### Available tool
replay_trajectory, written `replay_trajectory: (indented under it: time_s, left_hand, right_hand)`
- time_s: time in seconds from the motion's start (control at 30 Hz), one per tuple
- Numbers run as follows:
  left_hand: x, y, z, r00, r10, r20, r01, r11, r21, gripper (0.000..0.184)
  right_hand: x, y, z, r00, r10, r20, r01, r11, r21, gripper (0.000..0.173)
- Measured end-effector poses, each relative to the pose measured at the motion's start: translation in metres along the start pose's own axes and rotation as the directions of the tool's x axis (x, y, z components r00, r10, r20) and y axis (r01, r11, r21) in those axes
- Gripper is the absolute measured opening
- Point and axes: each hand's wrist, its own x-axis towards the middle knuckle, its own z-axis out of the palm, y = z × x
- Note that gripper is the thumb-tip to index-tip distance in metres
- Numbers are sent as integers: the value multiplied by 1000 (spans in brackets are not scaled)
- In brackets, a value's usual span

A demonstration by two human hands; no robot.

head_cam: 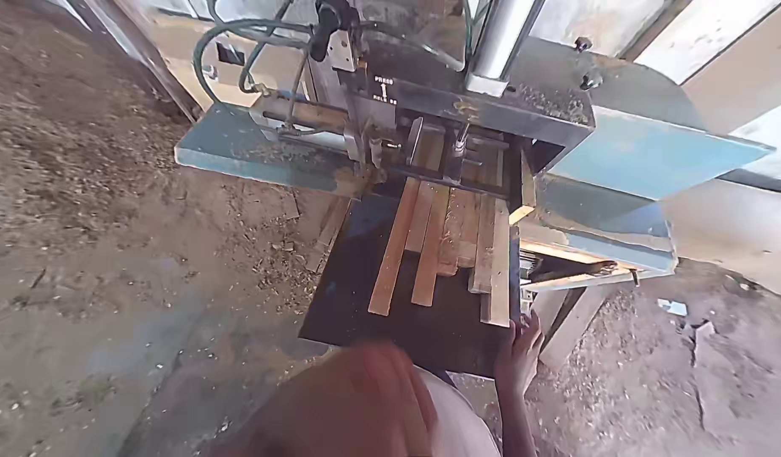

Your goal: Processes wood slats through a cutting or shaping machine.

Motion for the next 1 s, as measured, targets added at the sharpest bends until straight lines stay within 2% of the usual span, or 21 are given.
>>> replay_trajectory:
  time_s: [0.03,0.07,0.1,0.13,0.17,0.2,0.23,0.27,0.3,0.33,0.37,0.43,0.53,0.57,0.83,1.0]
  left_hand:
    - [-9,-21,-18,993,21,-118,1,983,182,64]
    - [-22,-41,-39,966,44,-255,71,902,426,63]
    - [-40,-61,-58,912,93,-399,205,740,641,64]
    - [-61,-78,-75,851,125,-510,384,515,767,69]
    - [-84,-89,-89,789,101,-606,561,283,778,74]
    - [-104,-97,-97,707,26,-707,702,101,705,76]
    - [-122,-104,-103,606,-39,-795,795,-12,607,75]
    - [-139,-113,-108,508,-64,-859,855,-80,512,71]
    - [-154,-123,-112,443,-50,-895,886,-131,446,69]
    - [-166,-134,-115,412,-16,-911,897,-169,408,67]
    - [-171,-142,-116,401,30,-916,903,-183,389,62]
    - [-173,-151,-115,437,121,-891,896,-145,420,54]
    - [-177,-154,-111,426,155,-891,902,1,432,46]
    - [-178,-153,-111,428,154,-891,900,18,435,45]
    - [-177,-156,-105,475,138,-869,877,-4,480,42]
    - [-176,-155,-101,438,120,-891,897,4,441,42]
  right_hand:
    - [0,0,-2,1000,2,28,-2,1000,21,58]
    - [1,0,-3,999,-4,43,2,999,46,59]
    - [1,2,-4,999,-17,45,14,998,65,59]
    - [1,4,-5,998,-22,54,18,997,75,59]
    - [2,5,-6,998,-19,67,13,997,77,60]
    - [3,6,-6,996,-10,85,3,997,80,60]
    - [5,8,-6,995,-1,100,-9,995,95,62]
    - [7,11,-6,994,8,114,-23,991,132,62]
    - [8,14,-6,993,13,115,-34,983,181,63]
    - [8,18,-6,994,13,111,-39,972,230,62]
    - [9,21,-6,994,9,107,-37,963,267,60]
    - [10,22,-8,995,-8,98,-19,964,266,57]
    - [11,21,-8,995,-3,102,-21,973,229,55]
    - [11,22,-7,995,-5,99,-18,973,228,56]
    - [14,18,-13,995,7,98,-21,991,136,55]
    - [14,17,-14,996,9,89,-19,994,111,55]
